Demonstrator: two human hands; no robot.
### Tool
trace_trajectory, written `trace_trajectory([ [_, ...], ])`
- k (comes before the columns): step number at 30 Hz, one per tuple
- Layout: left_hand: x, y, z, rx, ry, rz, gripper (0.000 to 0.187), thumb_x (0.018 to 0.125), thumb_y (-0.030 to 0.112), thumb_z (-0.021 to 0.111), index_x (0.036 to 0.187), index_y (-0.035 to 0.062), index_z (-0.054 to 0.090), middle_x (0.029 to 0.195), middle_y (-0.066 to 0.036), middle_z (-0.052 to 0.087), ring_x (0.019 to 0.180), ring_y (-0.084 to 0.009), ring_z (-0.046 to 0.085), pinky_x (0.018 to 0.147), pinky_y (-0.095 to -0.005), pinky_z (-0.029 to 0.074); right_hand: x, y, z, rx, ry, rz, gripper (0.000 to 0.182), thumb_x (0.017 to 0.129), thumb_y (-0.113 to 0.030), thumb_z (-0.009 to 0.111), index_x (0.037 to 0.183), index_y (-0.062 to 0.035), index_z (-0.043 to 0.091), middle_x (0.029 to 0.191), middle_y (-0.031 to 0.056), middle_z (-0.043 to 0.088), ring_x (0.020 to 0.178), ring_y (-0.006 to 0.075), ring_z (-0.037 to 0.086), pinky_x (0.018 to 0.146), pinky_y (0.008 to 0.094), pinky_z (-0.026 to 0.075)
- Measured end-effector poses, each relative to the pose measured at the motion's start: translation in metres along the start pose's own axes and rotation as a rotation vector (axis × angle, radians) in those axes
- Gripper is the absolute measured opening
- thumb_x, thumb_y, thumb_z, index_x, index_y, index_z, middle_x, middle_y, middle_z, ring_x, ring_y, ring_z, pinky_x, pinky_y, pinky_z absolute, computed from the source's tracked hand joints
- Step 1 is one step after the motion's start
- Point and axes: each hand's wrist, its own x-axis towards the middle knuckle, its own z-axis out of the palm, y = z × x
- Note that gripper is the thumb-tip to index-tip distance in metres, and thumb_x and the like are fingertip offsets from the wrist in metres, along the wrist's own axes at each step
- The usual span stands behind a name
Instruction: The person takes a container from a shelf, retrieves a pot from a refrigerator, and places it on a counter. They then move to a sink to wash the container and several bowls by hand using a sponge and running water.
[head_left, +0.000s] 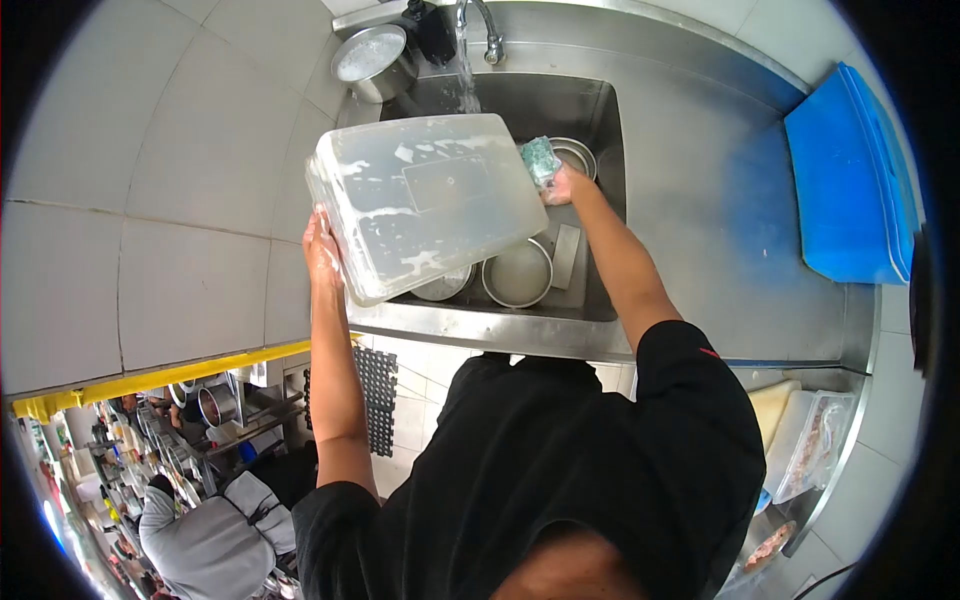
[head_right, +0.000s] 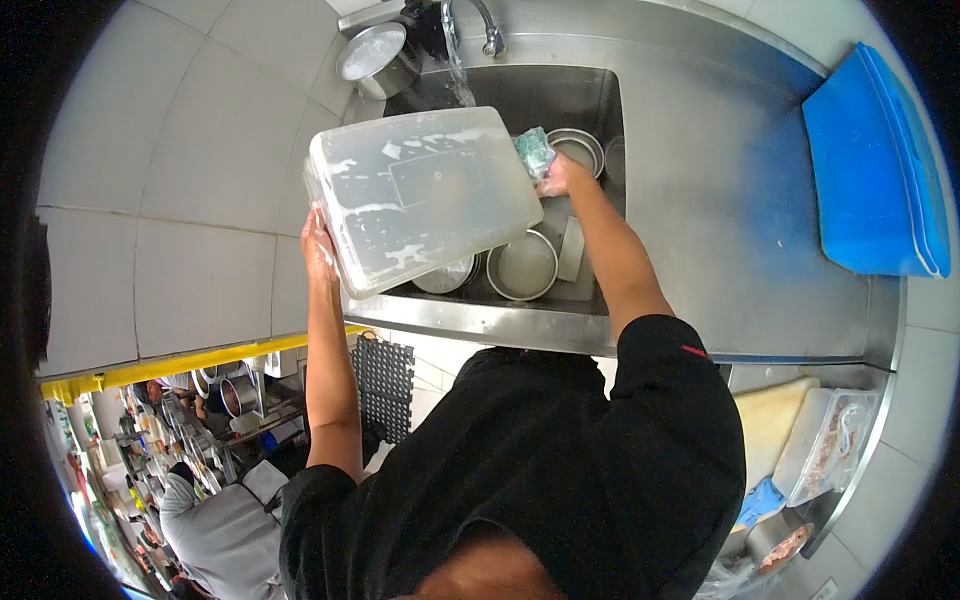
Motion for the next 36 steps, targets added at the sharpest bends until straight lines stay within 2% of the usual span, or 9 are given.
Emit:
trace_trajectory([
  [8,0.006,-0.024,0.007,-0.068,-0.010,-0.131,0.036,0.095,0.030,0.049,0.110,-0.0025,0.055,0.096,-0.011,0.063,0.080,-0.0200,0.062,0.072,-0.0321,0.053,-0.035,0.021,-0.045,0.030,-0.261,-0.073,0.037,0.088,-0.041,0.049,0.102,-0.0110,0.065,0.101,0.0077,0.066,0.090,0.0241,0.064,0.082,0.0433,0.050],
  [10,0.004,-0.025,0.014,-0.020,0.034,-0.177,0.037,0.095,0.028,0.048,0.113,-0.0037,0.053,0.100,-0.012,0.062,0.086,-0.0203,0.061,0.076,-0.0320,0.051,-0.022,0.035,-0.067,0.150,0.132,-0.371,0.040,0.088,-0.043,0.048,0.108,-0.0112,0.061,0.106,0.0062,0.064,0.090,0.0231,0.064,0.080,0.0418,0.052],
  [14,0.021,-0.046,0.009,-0.113,-0.009,-0.181,0.037,0.097,0.027,0.045,0.115,-0.0043,0.051,0.102,-0.012,0.061,0.089,-0.0214,0.060,0.080,-0.0339,0.050,-0.052,0.044,-0.023,0.118,0.232,-0.531,0.040,0.090,-0.040,0.043,0.113,-0.0104,0.058,0.101,0.0044,0.063,0.081,0.0218,0.063,0.067,0.0385,0.052],
  [16,0.022,-0.048,0.011,-0.131,0.001,-0.185,0.041,0.096,0.031,0.045,0.116,-0.0037,0.052,0.100,-0.013,0.062,0.086,-0.0224,0.061,0.076,-0.0346,0.052,-0.058,0.051,-0.017,-0.459,0.417,-0.830,0.031,0.092,-0.036,0.040,0.098,-0.0137,0.060,0.076,0.0020,0.057,0.063,0.0129,0.053,0.045,0.0294,0.041],
  [19,0.030,-0.062,0.024,-0.188,0.023,-0.213,0.044,0.096,0.036,0.044,0.118,-0.0021,0.051,0.096,-0.010,0.062,0.079,-0.0208,0.062,0.070,-0.0333,0.054,-0.036,0.045,-0.018,-0.427,0.866,-0.696,0.036,0.092,-0.031,0.036,0.099,-0.0050,0.060,0.071,0.0057,0.056,0.051,0.0185,0.051,0.040,0.0331,0.039],
  [25,0.030,-0.084,0.065,-0.242,0.152,-0.288,0.035,0.097,0.036,0.040,0.115,0.0079,0.051,0.076,0.004,0.046,0.057,-0.0077,0.044,0.052,-0.0229,0.046,-0.040,0.068,0.077,-0.450,1.068,-0.683,0.033,0.091,-0.032,0.040,0.098,-0.0058,0.058,0.069,0.0081,0.057,0.050,0.0192,0.053,0.037,0.0343,0.037],
  [29,0.031,-0.098,0.083,-0.324,0.224,-0.256,0.027,0.097,0.034,0.039,0.104,0.0100,0.048,0.073,-0.001,0.046,0.056,-0.0121,0.043,0.047,-0.0247,0.041,-0.030,0.100,0.130,-0.476,0.856,-0.845,0.028,0.088,-0.018,0.042,0.104,-0.0005,0.055,0.083,0.0165,0.059,0.072,0.0267,0.058,0.058,0.0391,0.046],
  [31,0.031,-0.103,0.094,-0.352,0.335,-0.262,0.027,0.097,0.035,0.040,0.106,0.0107,0.047,0.081,-0.003,0.048,0.064,-0.0136,0.046,0.051,-0.0262,0.042,0.000,0.121,0.118,-0.894,0.865,-0.902,0.030,0.084,-0.010,0.044,0.111,-0.0008,0.054,0.094,0.0199,0.057,0.085,0.0335,0.057,0.074,0.0410,0.046],
  [36,0.024,-0.099,0.104,-0.293,0.350,-0.281,0.028,0.096,0.035,0.041,0.108,0.0107,0.046,0.091,-0.004,0.049,0.074,-0.0144,0.048,0.060,-0.0292,0.044,-0.052,0.137,0.197,-1.167,0.894,-1.350,0.044,0.076,-0.015,0.061,0.119,-0.0060,0.051,0.103,0.0195,0.051,0.094,0.0368,0.051,0.081,0.0442,0.044],
])
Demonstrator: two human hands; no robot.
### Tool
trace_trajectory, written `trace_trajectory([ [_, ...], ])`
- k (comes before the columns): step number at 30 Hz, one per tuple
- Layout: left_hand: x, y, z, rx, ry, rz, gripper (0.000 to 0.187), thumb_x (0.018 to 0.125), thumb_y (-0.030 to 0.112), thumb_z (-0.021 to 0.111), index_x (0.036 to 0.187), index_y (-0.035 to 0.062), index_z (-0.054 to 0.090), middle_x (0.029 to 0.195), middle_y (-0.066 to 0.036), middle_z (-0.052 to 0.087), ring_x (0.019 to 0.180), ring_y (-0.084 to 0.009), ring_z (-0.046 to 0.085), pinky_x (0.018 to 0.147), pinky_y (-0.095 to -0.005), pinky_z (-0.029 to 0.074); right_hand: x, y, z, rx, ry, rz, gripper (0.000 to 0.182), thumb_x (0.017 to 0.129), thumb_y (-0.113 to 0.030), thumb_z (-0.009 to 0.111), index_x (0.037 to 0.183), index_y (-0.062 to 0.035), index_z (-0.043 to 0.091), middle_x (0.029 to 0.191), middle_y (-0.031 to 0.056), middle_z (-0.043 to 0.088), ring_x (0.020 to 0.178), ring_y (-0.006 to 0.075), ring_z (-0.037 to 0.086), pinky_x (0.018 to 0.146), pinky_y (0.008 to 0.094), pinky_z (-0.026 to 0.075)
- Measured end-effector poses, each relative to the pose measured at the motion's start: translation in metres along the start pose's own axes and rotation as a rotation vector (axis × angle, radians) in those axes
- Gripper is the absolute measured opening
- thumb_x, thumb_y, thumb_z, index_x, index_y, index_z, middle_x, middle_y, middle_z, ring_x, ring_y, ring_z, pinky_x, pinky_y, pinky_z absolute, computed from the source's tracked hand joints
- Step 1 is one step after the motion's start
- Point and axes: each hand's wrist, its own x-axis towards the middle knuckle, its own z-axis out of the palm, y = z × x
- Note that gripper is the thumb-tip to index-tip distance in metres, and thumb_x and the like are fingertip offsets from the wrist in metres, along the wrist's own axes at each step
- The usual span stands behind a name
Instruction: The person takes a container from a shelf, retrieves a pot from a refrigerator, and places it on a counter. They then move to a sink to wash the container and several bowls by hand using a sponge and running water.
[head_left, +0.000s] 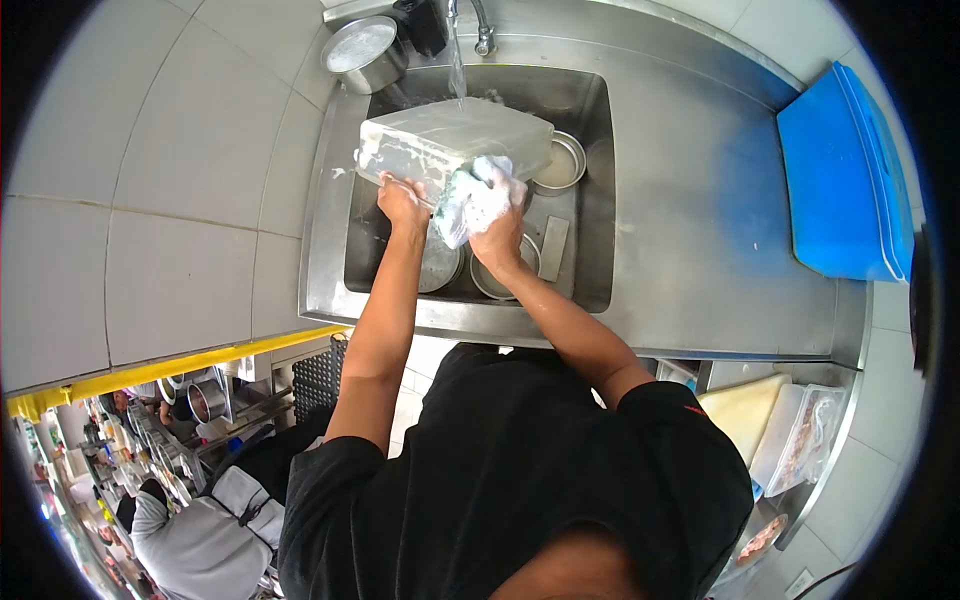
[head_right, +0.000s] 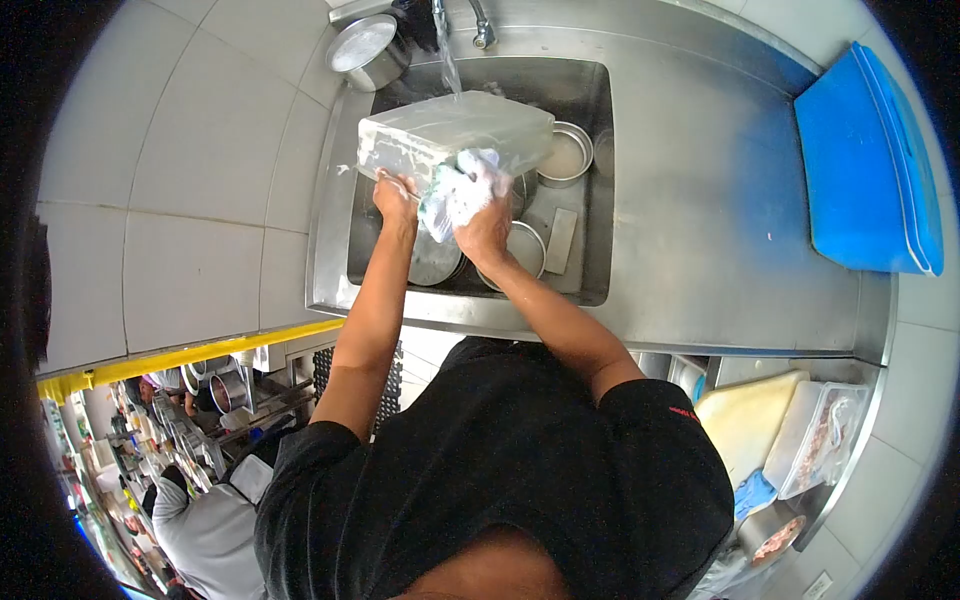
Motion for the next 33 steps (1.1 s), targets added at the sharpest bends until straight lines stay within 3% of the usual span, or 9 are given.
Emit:
trace_trajectory([
  [11,-0.013,0.015,0.020,0.069,-0.230,0.187,0.026,0.097,0.031,0.040,0.100,0.0050,0.046,0.069,-0.003,0.047,0.055,-0.0130,0.047,0.050,-0.0278,0.044,0.063,-0.061,-0.008,-0.474,-0.413,-0.531,0.022,0.072,-0.016,0.059,0.092,-0.0096,0.069,0.108,0.0135,0.050,0.104,0.0312,0.046,0.075,0.0464,0.046],
  [17,-0.031,0.043,0.011,0.269,-0.488,0.101,0.023,0.096,0.032,0.045,0.093,0.0097,0.052,0.059,0.002,0.046,0.042,-0.0087,0.043,0.035,-0.0234,0.037,0.136,-0.023,0.018,-0.013,-0.445,-0.362,0.026,0.071,-0.013,0.060,0.096,-0.0085,0.066,0.099,0.0130,0.063,0.096,0.0305,0.056,0.081,0.0397,0.046],
  [18,-0.038,0.051,0.008,0.338,-0.431,0.067,0.022,0.095,0.032,0.047,0.091,0.0112,0.052,0.055,0.004,0.043,0.038,-0.0079,0.040,0.032,-0.0222,0.033,0.151,-0.004,0.022,-0.008,-0.410,-0.570,0.025,0.074,-0.013,0.059,0.097,-0.0086,0.066,0.091,0.0132,0.066,0.087,0.0302,0.060,0.080,0.0382,0.047],
  [20,-0.022,0.051,-0.009,0.314,-0.464,0.047,0.023,0.095,0.033,0.048,0.093,0.0108,0.053,0.053,0.005,0.043,0.037,-0.0078,0.039,0.031,-0.0218,0.033,0.149,0.045,0.028,-0.030,-0.457,-0.251,0.025,0.072,-0.014,0.060,0.096,-0.0112,0.067,0.086,0.0128,0.067,0.080,0.0312,0.063,0.074,0.0387,0.049],
  [22,-0.008,0.044,-0.025,0.205,-0.439,0.054,0.025,0.093,0.034,0.051,0.099,0.0090,0.055,0.051,0.006,0.042,0.035,-0.0065,0.037,0.030,-0.0208,0.031,0.138,0.167,0.032,-0.137,-0.156,-0.456,0.031,0.078,-0.014,0.052,0.107,-0.0135,0.064,0.091,0.0137,0.067,0.086,0.0301,0.063,0.077,0.0394,0.049],
  [24,-0.022,0.047,-0.014,0.167,-0.419,0.059,0.027,0.093,0.033,0.052,0.102,0.0070,0.055,0.057,0.004,0.048,0.040,-0.0071,0.042,0.035,-0.0213,0.036,0.123,0.220,0.008,-0.236,-0.233,0.012,0.032,0.081,-0.017,0.051,0.110,-0.0076,0.061,0.097,0.0164,0.066,0.092,0.0324,0.062,0.079,0.0396,0.049],
  [29,-0.018,0.040,-0.010,0.184,-0.566,0.050,0.035,0.093,0.032,0.052,0.109,0.0010,0.054,0.085,-0.004,0.061,0.068,-0.0126,0.058,0.059,-0.0251,0.050,0.078,0.141,-0.056,-0.455,-0.306,0.691,0.030,0.087,-0.017,0.048,0.112,-0.0046,0.060,0.094,0.0141,0.067,0.088,0.0317,0.064,0.081,0.0379,0.049],
  [30,-0.029,0.037,0.003,0.157,-0.445,0.074,0.032,0.093,0.035,0.052,0.103,0.0050,0.055,0.064,0.002,0.052,0.045,-0.0086,0.047,0.038,-0.0219,0.040,0.061,0.131,-0.054,-0.320,-0.318,0.466,0.030,0.085,-0.016,0.051,0.112,-0.0049,0.060,0.095,0.0144,0.067,0.088,0.0313,0.063,0.082,0.0375,0.048],
  [33,-0.007,0.021,-0.010,0.298,-0.542,0.086,0.029,0.093,0.038,0.050,0.099,0.0098,0.055,0.053,0.005,0.042,0.034,-0.0066,0.034,0.029,-0.0219,0.029,0.029,0.077,-0.035,-0.062,-0.317,-0.022,0.035,0.078,-0.012,0.057,0.112,-0.0060,0.060,0.102,0.0140,0.064,0.096,0.0298,0.059,0.087,0.0373,0.045],
])
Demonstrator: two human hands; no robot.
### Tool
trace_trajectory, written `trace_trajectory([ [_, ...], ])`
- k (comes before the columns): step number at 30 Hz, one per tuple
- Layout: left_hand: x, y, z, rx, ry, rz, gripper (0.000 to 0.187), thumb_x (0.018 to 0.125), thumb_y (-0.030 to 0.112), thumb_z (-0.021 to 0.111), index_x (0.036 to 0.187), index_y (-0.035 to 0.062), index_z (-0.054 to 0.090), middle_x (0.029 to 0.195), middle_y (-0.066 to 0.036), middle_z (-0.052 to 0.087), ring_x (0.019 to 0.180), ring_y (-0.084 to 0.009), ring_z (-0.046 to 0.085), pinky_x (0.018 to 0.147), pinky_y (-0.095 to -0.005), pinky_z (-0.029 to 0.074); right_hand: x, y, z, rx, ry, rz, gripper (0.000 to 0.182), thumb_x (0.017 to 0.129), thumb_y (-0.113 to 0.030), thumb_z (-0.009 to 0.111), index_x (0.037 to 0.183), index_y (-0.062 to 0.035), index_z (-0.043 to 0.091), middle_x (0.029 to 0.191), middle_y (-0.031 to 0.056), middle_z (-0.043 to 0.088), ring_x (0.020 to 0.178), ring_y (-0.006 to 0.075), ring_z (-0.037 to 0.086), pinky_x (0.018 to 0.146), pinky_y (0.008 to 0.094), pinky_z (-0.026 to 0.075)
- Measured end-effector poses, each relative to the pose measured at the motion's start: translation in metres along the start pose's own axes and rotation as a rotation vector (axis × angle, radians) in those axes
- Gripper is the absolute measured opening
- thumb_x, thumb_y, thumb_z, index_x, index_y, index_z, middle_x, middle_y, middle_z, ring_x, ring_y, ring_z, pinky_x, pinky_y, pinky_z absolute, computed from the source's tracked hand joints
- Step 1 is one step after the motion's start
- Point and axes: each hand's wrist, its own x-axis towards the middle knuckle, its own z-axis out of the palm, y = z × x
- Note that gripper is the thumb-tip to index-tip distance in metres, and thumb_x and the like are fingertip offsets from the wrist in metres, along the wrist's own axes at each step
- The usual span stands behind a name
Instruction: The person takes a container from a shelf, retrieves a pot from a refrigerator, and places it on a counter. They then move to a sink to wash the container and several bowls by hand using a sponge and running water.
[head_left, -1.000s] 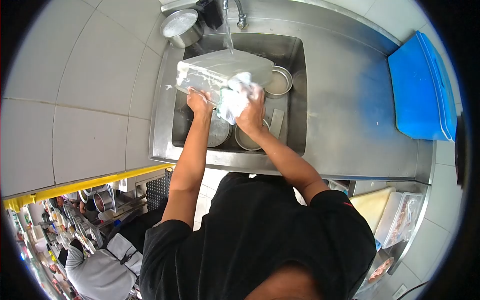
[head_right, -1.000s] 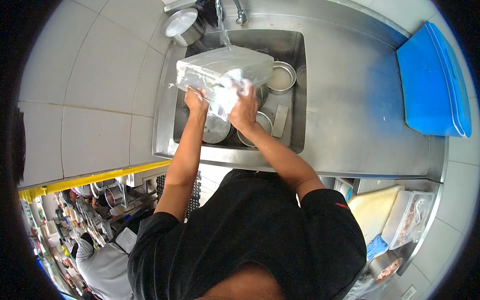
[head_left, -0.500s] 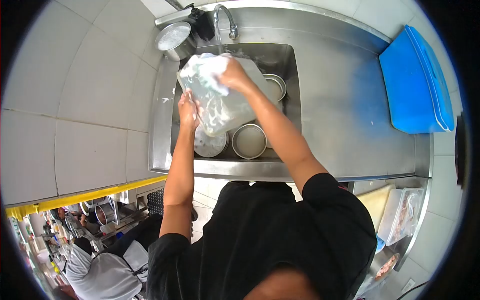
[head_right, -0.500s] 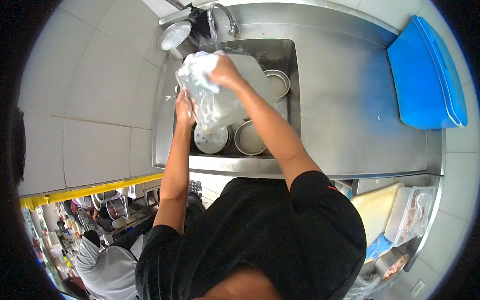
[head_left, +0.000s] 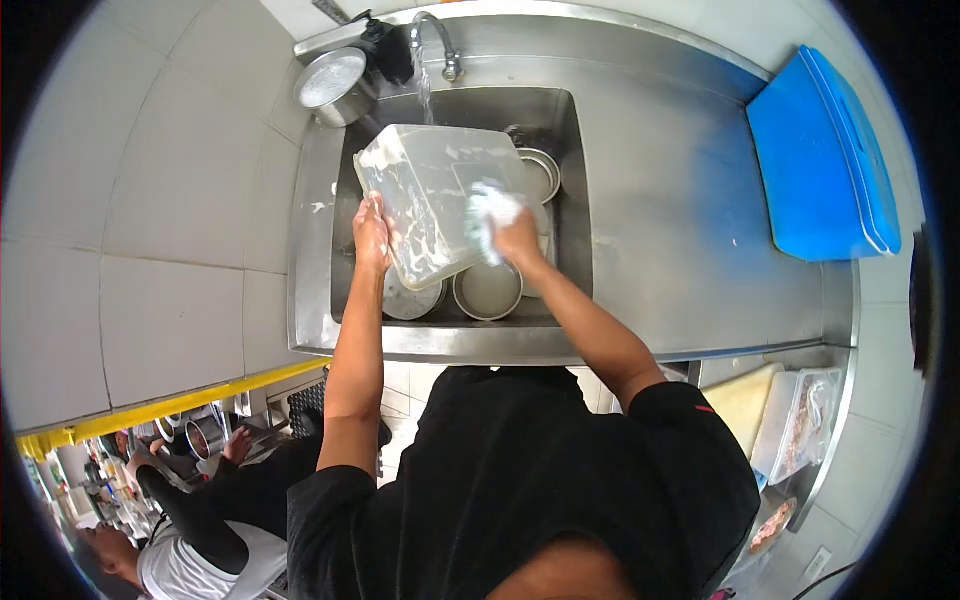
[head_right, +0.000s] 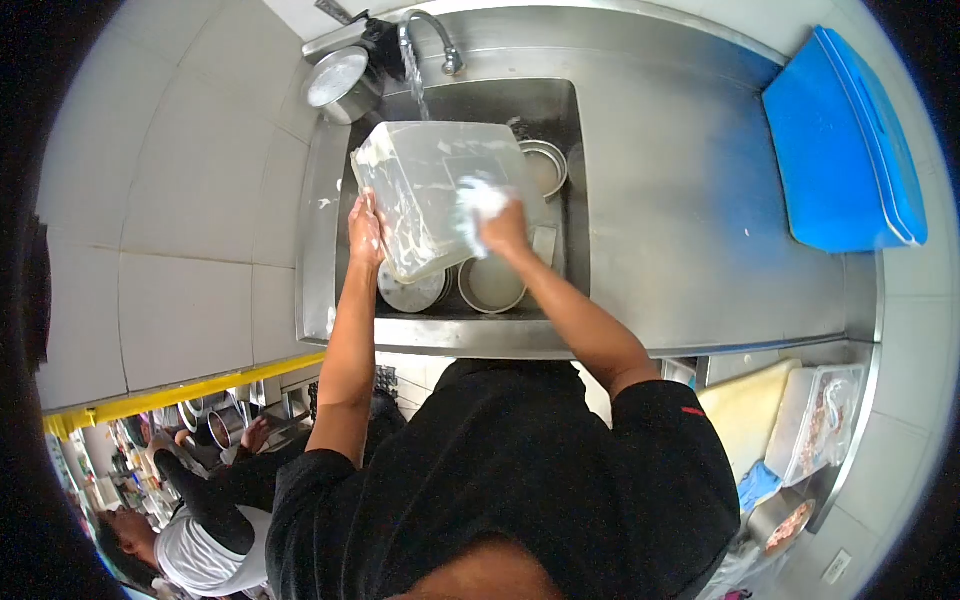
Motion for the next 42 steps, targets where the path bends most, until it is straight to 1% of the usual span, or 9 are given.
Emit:
trace_trajectory([
  [4,-0.024,0.001,0.008,0.189,-0.071,-0.095,0.027,0.093,0.039,0.049,0.097,0.0128,0.054,0.053,0.004,0.041,0.034,-0.0072,0.035,0.030,-0.0232,0.030,0.051,-0.060,0.019,-0.156,0.115,-0.338,0.037,0.073,-0.014,0.060,0.111,-0.0097,0.060,0.115,0.0126,0.058,0.102,0.0337,0.053,0.089,0.0404,0.041],
  [6,-0.031,0.001,0.002,0.185,-0.093,-0.100,0.028,0.093,0.040,0.048,0.096,0.0132,0.055,0.052,0.004,0.041,0.034,-0.0073,0.035,0.030,-0.0223,0.030,0.088,-0.061,0.028,0.008,0.158,-0.094,0.035,0.072,-0.015,0.061,0.106,-0.0087,0.062,0.106,0.0141,0.062,0.097,0.0347,0.055,0.086,0.0407,0.043],
  [8,-0.036,0.014,0.004,0.188,-0.046,-0.055,0.027,0.093,0.039,0.049,0.095,0.0129,0.056,0.053,0.004,0.042,0.034,-0.0065,0.037,0.031,-0.0218,0.031,0.120,-0.030,0.029,-0.106,0.255,-0.381,0.023,0.076,-0.020,0.060,0.095,-0.0075,0.066,0.086,0.0158,0.065,0.081,0.0340,0.060,0.075,0.0431,0.047],
  [14,-0.033,0.035,-0.013,0.098,-0.076,0.042,0.027,0.092,0.037,0.052,0.096,0.0106,0.058,0.056,0.006,0.045,0.040,-0.0026,0.039,0.033,-0.0186,0.031,0.100,0.131,0.023,-0.072,0.082,0.773,0.035,0.086,-0.032,0.048,0.110,-0.0099,0.062,0.101,0.0200,0.063,0.097,0.0355,0.060,0.082,0.0446,0.046],
  [21,0.019,0.055,0.034,0.339,-0.234,-0.075,0.028,0.089,0.040,0.055,0.100,0.0135,0.055,0.057,0.004,0.044,0.041,-0.0052,0.041,0.033,-0.0205,0.032,0.028,0.011,-0.005,-0.095,0.106,0.342,0.033,0.087,-0.020,0.045,0.112,-0.0048,0.059,0.110,0.0200,0.061,0.103,0.0346,0.058,0.086,0.0416,0.044],
  [23,0.050,0.060,0.052,0.379,-0.325,-0.106,0.028,0.089,0.039,0.057,0.100,0.0130,0.055,0.057,0.004,0.044,0.041,-0.0053,0.041,0.034,-0.0206,0.033,0.019,-0.022,-0.023,0.375,0.078,0.341,0.030,0.084,-0.013,0.047,0.109,-0.0015,0.060,0.112,0.0195,0.060,0.104,0.0348,0.057,0.088,0.0400,0.044],
  [31,0.154,0.054,0.104,0.430,-0.735,-0.239,0.033,0.085,0.036,0.063,0.104,0.0097,0.060,0.061,0.001,0.052,0.046,-0.0060,0.045,0.039,-0.0224,0.036,0.011,-0.037,-0.112,0.005,0.096,-0.009,0.033,0.079,-0.007,0.052,0.111,0.0019,0.058,0.115,0.0185,0.058,0.109,0.0306,0.053,0.094,0.0352,0.040],
  [40,0.174,0.030,0.085,0.595,-0.613,0.024,0.030,0.083,0.031,0.066,0.101,0.0058,0.067,0.071,-0.001,0.061,0.053,-0.0100,0.050,0.050,-0.0237,0.042,0.096,-0.117,-0.083,-0.156,0.000,-0.210,0.041,0.074,-0.009,0.060,0.115,-0.0029,0.057,0.106,0.0174,0.058,0.102,0.0345,0.049,0.092,0.0405,0.039],
  [42,0.198,-0.006,0.071,0.518,-0.557,0.078,0.025,0.083,0.023,0.064,0.099,0.0042,0.067,0.077,-0.004,0.065,0.063,-0.0125,0.059,0.056,-0.0253,0.047,0.141,-0.126,-0.051,-0.346,-0.029,-0.601,0.039,0.074,-0.011,0.062,0.112,-0.0047,0.059,0.107,0.0162,0.058,0.099,0.0354,0.048,0.089,0.0431,0.039],
])
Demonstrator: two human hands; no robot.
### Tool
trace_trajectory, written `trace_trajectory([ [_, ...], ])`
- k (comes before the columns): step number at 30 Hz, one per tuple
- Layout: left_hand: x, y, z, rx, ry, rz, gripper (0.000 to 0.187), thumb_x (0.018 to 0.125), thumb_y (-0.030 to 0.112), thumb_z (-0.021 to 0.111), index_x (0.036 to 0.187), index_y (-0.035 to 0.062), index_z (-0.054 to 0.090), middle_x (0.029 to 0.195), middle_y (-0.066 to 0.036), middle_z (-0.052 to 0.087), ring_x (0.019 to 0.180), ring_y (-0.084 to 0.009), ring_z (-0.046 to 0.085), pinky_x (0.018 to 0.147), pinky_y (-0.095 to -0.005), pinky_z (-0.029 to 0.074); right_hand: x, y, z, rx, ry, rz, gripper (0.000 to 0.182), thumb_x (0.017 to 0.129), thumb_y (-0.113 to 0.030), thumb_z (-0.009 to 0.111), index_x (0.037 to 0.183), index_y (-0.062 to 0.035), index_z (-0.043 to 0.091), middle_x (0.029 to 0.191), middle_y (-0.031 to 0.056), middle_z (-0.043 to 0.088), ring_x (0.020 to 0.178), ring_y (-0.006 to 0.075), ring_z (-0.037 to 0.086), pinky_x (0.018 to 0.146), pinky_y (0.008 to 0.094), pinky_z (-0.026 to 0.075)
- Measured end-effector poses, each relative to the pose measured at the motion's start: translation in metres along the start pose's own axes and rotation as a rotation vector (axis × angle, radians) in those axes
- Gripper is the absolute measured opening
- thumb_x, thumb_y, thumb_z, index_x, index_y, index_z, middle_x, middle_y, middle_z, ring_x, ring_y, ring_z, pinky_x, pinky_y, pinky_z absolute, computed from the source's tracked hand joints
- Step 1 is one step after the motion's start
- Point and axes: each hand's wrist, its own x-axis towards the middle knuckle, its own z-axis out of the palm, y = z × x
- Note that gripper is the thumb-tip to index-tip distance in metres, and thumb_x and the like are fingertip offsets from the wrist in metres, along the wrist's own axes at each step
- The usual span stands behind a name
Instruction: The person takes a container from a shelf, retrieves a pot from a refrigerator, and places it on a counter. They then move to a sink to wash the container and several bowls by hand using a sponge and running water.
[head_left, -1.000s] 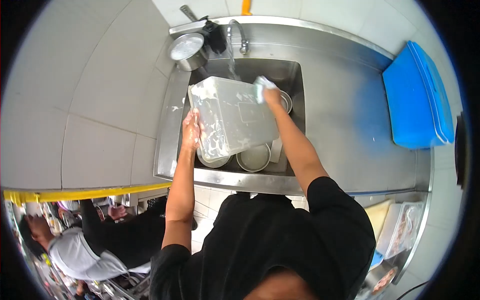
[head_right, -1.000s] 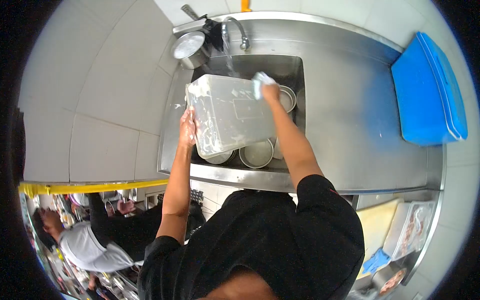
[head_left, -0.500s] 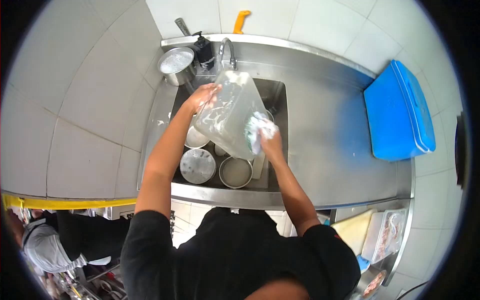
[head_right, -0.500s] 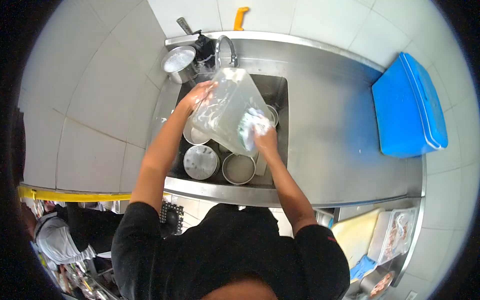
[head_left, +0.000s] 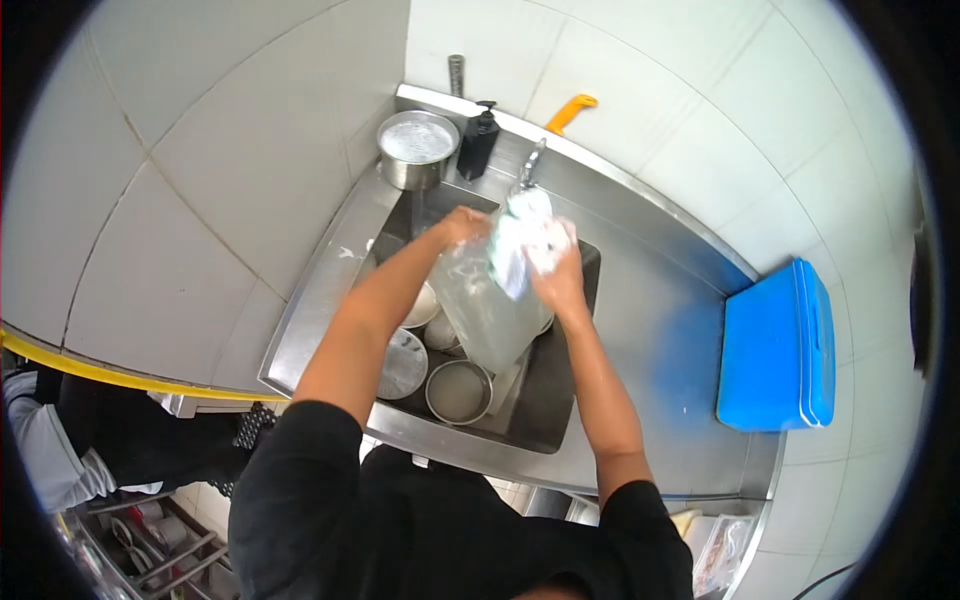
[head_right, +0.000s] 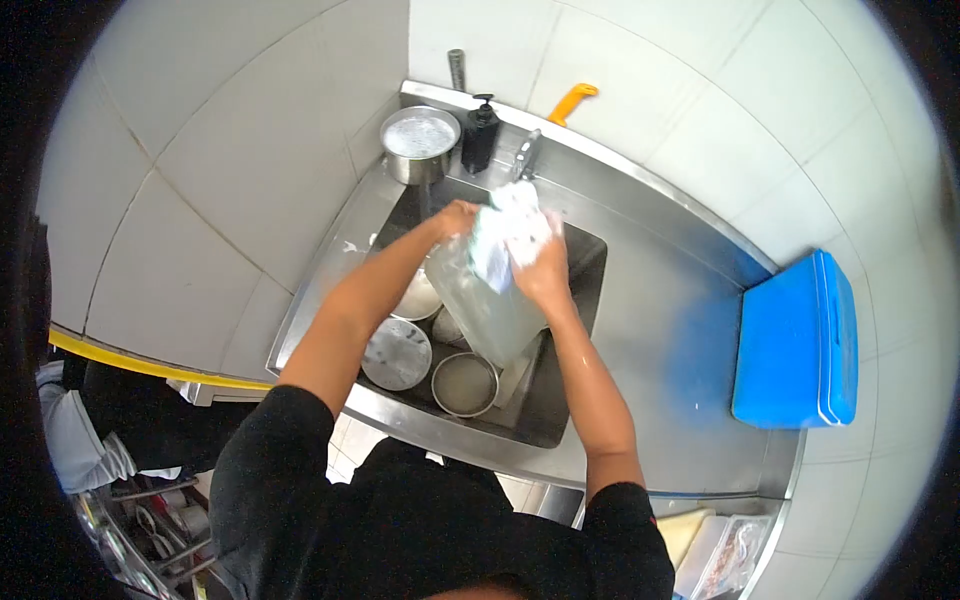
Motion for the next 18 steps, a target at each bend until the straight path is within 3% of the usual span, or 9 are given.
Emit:
trace_trajectory([
  [1,0.016,-0.037,-0.002,0.378,0.063,0.236,0.024,0.083,0.021,0.065,0.098,0.0036,0.067,0.075,-0.004,0.065,0.062,-0.0120,0.059,0.054,-0.0258,0.047,0.022,0.004,0.023,0.070,0.038,0.050,0.035,0.073,-0.011,0.061,0.108,-0.0048,0.061,0.108,0.0155,0.059,0.100,0.0361,0.047,0.089,0.0450,0.038],
  [2,0.025,-0.061,-0.005,0.760,0.125,0.465,0.022,0.082,0.020,0.065,0.097,0.0030,0.067,0.073,-0.004,0.065,0.061,-0.0115,0.059,0.052,-0.0263,0.047,0.048,0.005,0.038,-0.085,0.051,-0.151,0.042,0.072,-0.007,0.064,0.113,-0.0030,0.057,0.104,0.0171,0.057,0.101,0.0373,0.047,0.088,0.0426,0.040],
  [4,-0.028,-0.015,0.000,-0.171,0.107,-0.103,0.020,0.082,0.020,0.065,0.094,0.0034,0.068,0.071,-0.004,0.064,0.055,-0.0101,0.057,0.048,-0.0261,0.046,0.092,0.016,0.091,0.042,0.147,0.065,0.047,0.071,-0.010,0.065,0.118,-0.0051,0.056,0.106,0.0241,0.054,0.102,0.0395,0.047,0.089,0.0440,0.040],
  [6,-0.054,-0.003,-0.003,-0.222,0.125,-0.087,0.022,0.084,0.024,0.064,0.091,0.0037,0.067,0.068,-0.004,0.063,0.050,-0.0087,0.054,0.046,-0.0246,0.044,0.133,0.033,0.142,-0.004,0.209,0.065,0.052,0.071,-0.012,0.065,0.123,-0.0091,0.055,0.108,0.0265,0.052,0.103,0.0411,0.047,0.089,0.0460,0.039],
  [8,-0.059,-0.016,-0.013,-0.143,0.118,-0.155,0.023,0.084,0.026,0.063,0.092,0.0049,0.066,0.067,-0.003,0.061,0.051,-0.0085,0.054,0.046,-0.0240,0.044,0.168,0.034,0.181,0.052,0.300,0.065,0.044,0.070,-0.001,0.058,0.113,-0.0084,0.061,0.112,0.0271,0.048,0.104,0.0423,0.045,0.089,0.0458,0.038],
  [9,-0.063,-0.022,-0.018,-0.170,0.084,-0.184,0.032,0.084,0.027,0.064,0.109,0.0076,0.064,0.065,-0.002,0.060,0.051,-0.0089,0.054,0.047,-0.0239,0.044,0.181,0.029,0.191,0.081,0.243,0.088,0.042,0.070,0.000,0.057,0.111,-0.0070,0.062,0.112,0.0273,0.049,0.104,0.0421,0.045,0.091,0.0452,0.038],
  [13,-0.085,-0.035,-0.033,-0.045,0.098,-0.125,0.045,0.086,0.021,0.061,0.128,0.0117,0.051,0.072,0.000,0.060,0.057,-0.0077,0.055,0.049,-0.0224,0.044,0.200,0.070,0.273,-0.078,0.154,0.261,0.038,0.071,-0.004,0.054,0.108,-0.0039,0.063,0.117,0.0270,0.052,0.114,0.0412,0.043,0.100,0.0429,0.035],
  [14,-0.092,-0.036,-0.036,-0.114,0.095,-0.121,0.048,0.087,0.018,0.060,0.132,0.0117,0.047,0.075,0.001,0.060,0.060,-0.0072,0.055,0.050,-0.0216,0.044,0.196,0.062,0.262,-0.175,-0.030,0.240,0.037,0.072,-0.006,0.055,0.108,-0.0061,0.064,0.124,0.0272,0.047,0.116,0.0406,0.042,0.100,0.0431,0.035],
  [18,-0.094,-0.038,-0.050,-0.121,0.182,-0.159,0.048,0.086,0.010,0.060,0.132,0.0063,0.047,0.080,0.002,0.060,0.063,-0.0055,0.053,0.052,-0.0193,0.042,0.169,0.059,0.239,0.115,0.167,0.292,0.029,0.076,-0.021,0.063,0.103,-0.0109,0.066,0.117,0.0222,0.051,0.109,0.0358,0.049,0.094,0.0410,0.041],
])
